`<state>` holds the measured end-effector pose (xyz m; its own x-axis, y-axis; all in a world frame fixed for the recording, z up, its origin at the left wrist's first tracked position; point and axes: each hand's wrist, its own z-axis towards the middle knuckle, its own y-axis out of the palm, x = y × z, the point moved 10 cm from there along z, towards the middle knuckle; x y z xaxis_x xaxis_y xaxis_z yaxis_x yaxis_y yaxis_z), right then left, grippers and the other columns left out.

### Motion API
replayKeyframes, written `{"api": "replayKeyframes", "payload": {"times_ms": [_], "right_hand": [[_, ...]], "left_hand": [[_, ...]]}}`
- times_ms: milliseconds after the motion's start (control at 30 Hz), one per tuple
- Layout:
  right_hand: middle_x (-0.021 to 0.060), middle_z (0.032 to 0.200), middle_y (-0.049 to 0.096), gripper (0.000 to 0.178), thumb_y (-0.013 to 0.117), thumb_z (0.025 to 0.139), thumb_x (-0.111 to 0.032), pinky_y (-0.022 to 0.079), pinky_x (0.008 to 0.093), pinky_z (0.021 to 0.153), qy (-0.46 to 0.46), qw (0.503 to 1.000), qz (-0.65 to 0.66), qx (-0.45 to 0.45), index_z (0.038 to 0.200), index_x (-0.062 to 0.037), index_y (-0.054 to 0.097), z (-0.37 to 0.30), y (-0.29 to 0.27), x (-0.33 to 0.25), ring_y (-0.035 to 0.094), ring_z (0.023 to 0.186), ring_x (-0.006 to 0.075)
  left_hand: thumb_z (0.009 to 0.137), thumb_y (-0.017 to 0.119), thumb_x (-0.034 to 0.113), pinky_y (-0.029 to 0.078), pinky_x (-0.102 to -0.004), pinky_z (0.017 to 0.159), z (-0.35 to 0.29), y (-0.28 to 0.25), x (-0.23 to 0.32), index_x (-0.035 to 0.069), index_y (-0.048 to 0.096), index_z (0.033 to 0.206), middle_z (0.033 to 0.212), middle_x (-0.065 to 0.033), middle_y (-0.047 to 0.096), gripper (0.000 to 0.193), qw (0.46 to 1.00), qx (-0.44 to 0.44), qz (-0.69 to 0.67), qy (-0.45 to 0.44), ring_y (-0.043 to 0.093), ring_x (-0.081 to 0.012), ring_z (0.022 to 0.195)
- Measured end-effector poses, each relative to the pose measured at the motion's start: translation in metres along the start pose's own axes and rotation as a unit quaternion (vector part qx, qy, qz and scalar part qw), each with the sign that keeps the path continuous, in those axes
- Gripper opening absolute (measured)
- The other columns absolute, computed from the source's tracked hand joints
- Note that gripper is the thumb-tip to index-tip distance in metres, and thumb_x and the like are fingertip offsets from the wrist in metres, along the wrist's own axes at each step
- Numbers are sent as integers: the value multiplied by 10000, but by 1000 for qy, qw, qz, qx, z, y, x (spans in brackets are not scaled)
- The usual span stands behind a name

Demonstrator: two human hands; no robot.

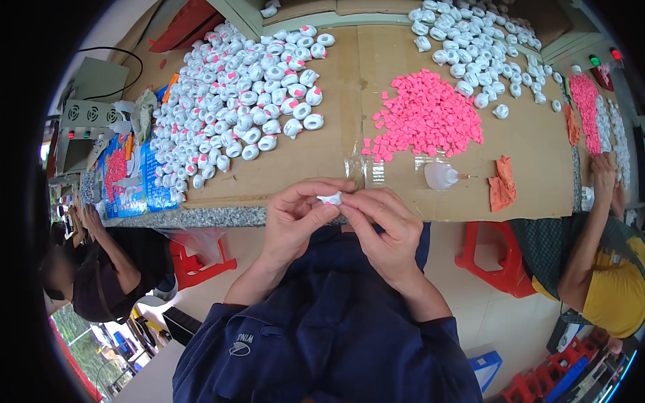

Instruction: Assembling small toy components by gluing pink decorative elements onto white plastic bases.

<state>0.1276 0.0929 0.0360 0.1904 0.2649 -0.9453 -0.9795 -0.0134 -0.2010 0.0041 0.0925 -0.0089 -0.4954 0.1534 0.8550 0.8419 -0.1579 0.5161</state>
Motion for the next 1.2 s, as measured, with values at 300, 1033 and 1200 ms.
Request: {"api": "replayKeyframes", "payload": {"times_ms": [300,1033,1200], "right_hand": [[116,832,617,160,648,712,79,443,230,664,11,998,-54,22,867,44,635,-20,-32,6,580,778,178],[74,876,589,181,597,832,-81,441,227,713,110,906,-317,259,997,-8,608,-10,-183,36,552,813,118],[56,952,588,206,558,854,-39,431,201,754,66,960,56,266,1041,48,561,-9,-172,25,552,849,93]], "left_hand": [[763,619,-66,484,-237,740,15,-43,49,-21,616,986,1069,-131,593,228,932,150,311,108,592,-144,867],[702,692,62,434,-326,799,50,97,25,17,602,1054,1037,-117,589,366,838,-59,508,193,540,-248,939],[696,694,98,434,-348,786,58,132,10,7,587,1063,1022,-111,582,393,812,-85,527,237,525,-273,901]]}}
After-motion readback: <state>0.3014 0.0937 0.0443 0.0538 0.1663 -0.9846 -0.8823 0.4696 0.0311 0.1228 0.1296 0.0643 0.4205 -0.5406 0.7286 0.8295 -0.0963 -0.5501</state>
